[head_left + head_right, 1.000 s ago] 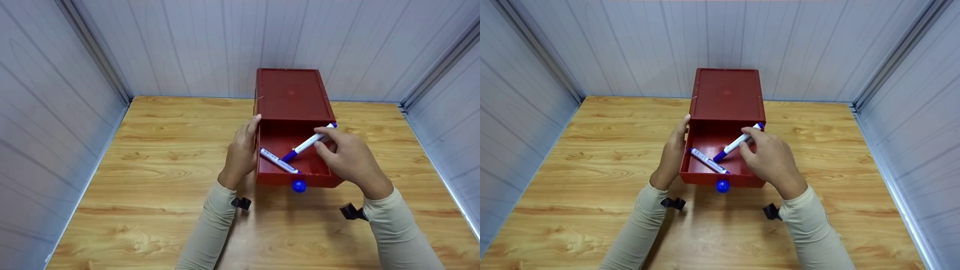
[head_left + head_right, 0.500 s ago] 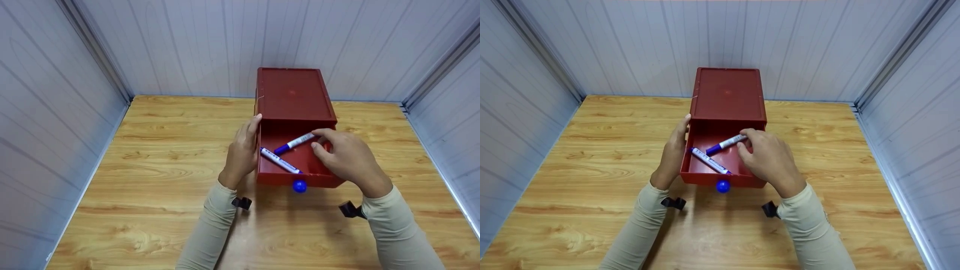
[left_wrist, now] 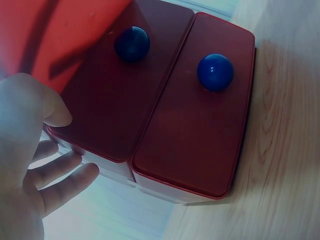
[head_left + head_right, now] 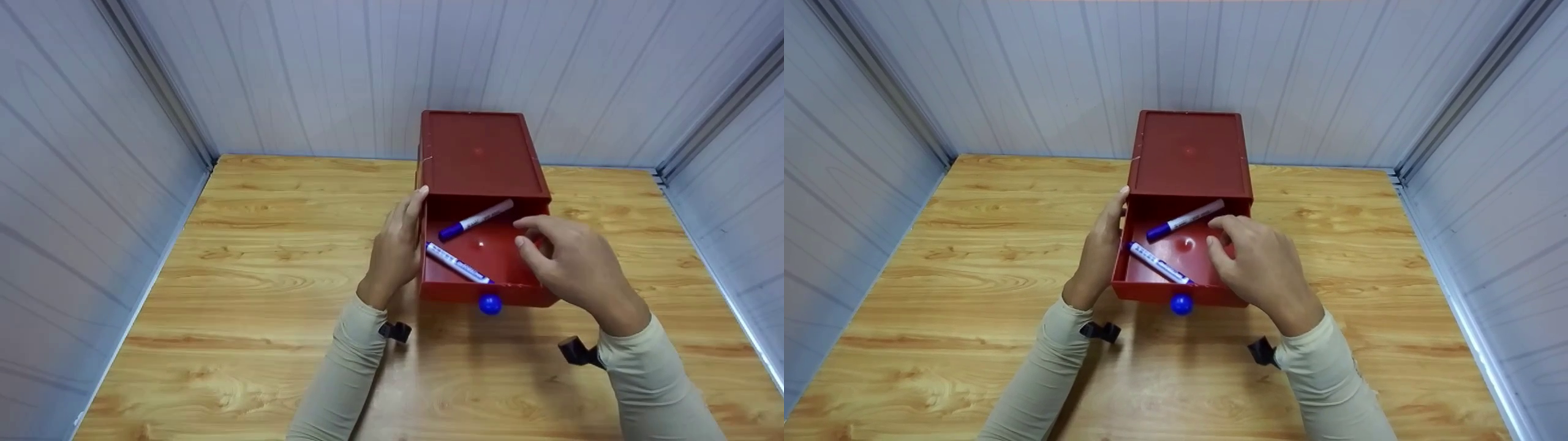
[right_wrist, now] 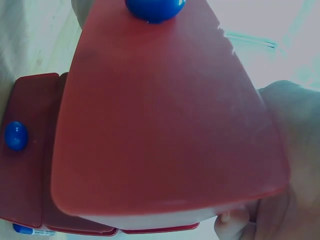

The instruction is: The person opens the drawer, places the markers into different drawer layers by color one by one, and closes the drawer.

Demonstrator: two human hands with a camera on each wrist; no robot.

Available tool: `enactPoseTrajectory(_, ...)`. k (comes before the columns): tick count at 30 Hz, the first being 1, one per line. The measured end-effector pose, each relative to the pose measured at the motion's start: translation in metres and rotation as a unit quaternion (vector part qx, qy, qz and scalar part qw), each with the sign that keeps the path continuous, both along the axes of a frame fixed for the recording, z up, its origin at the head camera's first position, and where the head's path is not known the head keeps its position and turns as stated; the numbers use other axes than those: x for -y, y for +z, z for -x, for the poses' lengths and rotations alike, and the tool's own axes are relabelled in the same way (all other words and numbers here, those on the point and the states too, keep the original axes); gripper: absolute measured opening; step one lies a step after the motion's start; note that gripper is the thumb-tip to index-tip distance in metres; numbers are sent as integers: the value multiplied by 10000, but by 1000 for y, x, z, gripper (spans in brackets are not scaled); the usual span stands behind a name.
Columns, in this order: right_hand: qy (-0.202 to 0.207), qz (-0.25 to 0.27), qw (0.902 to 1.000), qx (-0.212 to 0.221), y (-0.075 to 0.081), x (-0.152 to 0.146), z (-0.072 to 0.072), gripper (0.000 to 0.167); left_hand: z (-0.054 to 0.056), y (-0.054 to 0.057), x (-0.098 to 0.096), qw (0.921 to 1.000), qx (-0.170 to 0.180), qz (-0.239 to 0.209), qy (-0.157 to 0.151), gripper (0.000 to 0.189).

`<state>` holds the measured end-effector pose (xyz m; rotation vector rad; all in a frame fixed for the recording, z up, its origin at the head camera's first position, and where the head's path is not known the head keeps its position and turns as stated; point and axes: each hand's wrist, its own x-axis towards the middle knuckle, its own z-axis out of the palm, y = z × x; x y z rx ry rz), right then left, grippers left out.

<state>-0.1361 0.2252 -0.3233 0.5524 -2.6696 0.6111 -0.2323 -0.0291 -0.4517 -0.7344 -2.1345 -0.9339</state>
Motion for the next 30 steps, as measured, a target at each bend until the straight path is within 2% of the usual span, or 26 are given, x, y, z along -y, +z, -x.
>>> enactPoseTrajectory(10,391,161,9982,-423,4,-2,-18,22,0,0,0,10000,14,-37,10,64)
enactPoseTrajectory(18,803,171,9930,-852,5,-2,-29,23,0,0,0,10000,18,-43,16,63)
enactPoseTrajectory(25,898,559,9916,-742,5,-2,-37,26,0,-1,0,10000,35,-30,39,63)
enactPoseTrajectory(30,1109,754,9861,-984,4,0,-42,27,-1,0,1,10000,61,-29,42,64)
